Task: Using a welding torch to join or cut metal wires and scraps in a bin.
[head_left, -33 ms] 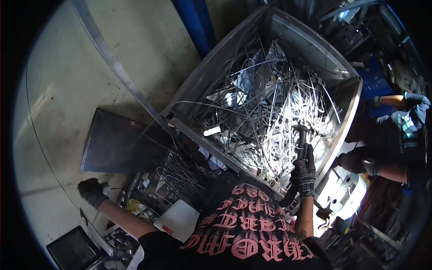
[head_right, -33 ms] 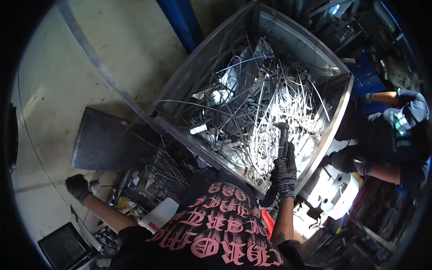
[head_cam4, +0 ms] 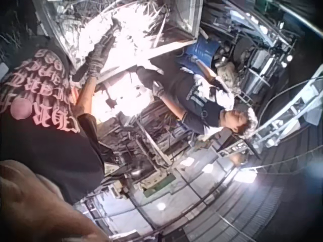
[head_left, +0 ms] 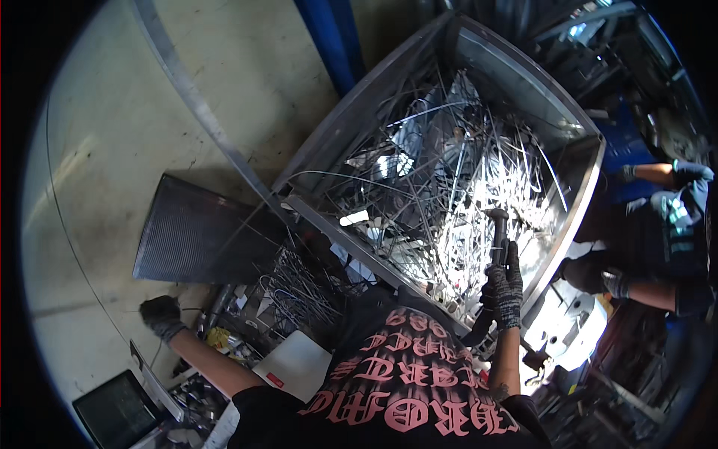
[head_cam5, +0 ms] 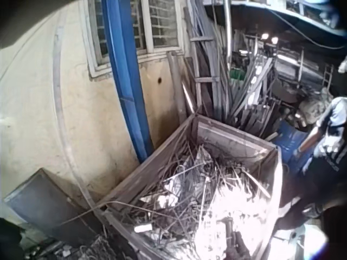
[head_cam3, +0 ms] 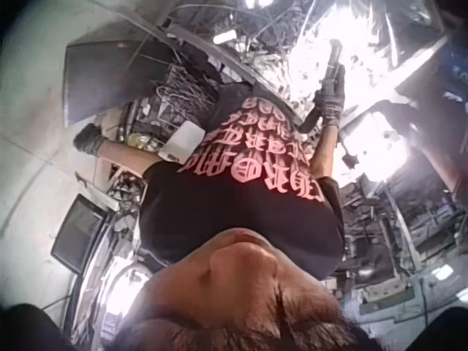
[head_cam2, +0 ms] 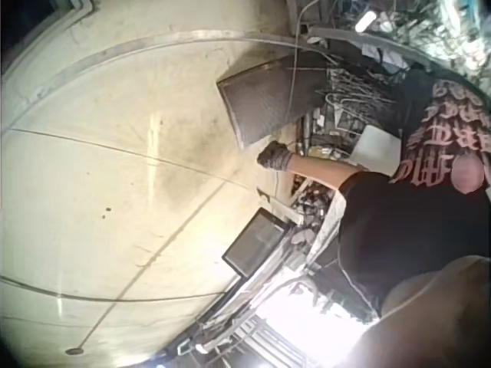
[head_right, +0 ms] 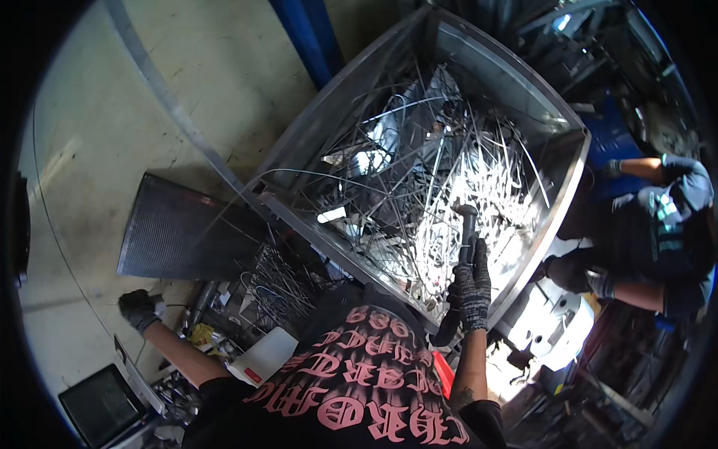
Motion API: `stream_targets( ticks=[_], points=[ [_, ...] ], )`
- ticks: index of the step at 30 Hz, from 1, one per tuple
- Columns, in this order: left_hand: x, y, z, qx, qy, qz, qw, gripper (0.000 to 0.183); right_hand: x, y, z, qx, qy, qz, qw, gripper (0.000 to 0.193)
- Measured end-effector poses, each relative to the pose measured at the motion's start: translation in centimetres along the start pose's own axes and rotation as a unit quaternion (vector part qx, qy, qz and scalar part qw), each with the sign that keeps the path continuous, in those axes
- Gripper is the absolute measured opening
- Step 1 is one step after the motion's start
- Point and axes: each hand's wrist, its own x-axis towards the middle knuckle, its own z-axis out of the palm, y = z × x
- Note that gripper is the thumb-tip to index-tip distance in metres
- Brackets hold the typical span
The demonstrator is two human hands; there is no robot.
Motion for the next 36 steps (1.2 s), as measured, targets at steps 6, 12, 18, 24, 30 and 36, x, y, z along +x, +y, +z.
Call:
stream_targets(
  ticks=[6,12,18,24,30,36],
  points=[
    [-7.3,9.8,19.1,-0.114,-0.121,-0.013,0.986,0.038,0.2,-5.5,7.7,0.032,-0.088,0.113,0.989,0.071],
    [-11.5,16.7,7.0,-0.21,-0.421,0.001,0.883,0.046,4.4,-3.9,17.7,-0.141,-0.236,-0.018,0.961,0.067],
    [-17.7,20.6,23.1,-0.374,-0.239,-0.102,0.89,0.066,8.9,8.7,25.0,-0.207,-0.287,-0.164,0.921,0.064],
    [-19.4,22.1,24.7,-0.351,-0.284,-0.072,0.889,0.062,8.4,11.6,26.4,-0.231,-0.305,-0.231,0.895,0.061],
    [-19.5,22.5,24.9,-0.341,-0.343,-0.056,0.873,0.06,6.7,10.6,26.6,-0.259,-0.321,-0.145,0.899,0.058],
    [-19.2,22.9,25.3,-0.337,-0.366,-0.048,0.866,0.059,6.4,10.0,27.3,-0.276,-0.315,-0.152,0.895,0.058]
  ],
)
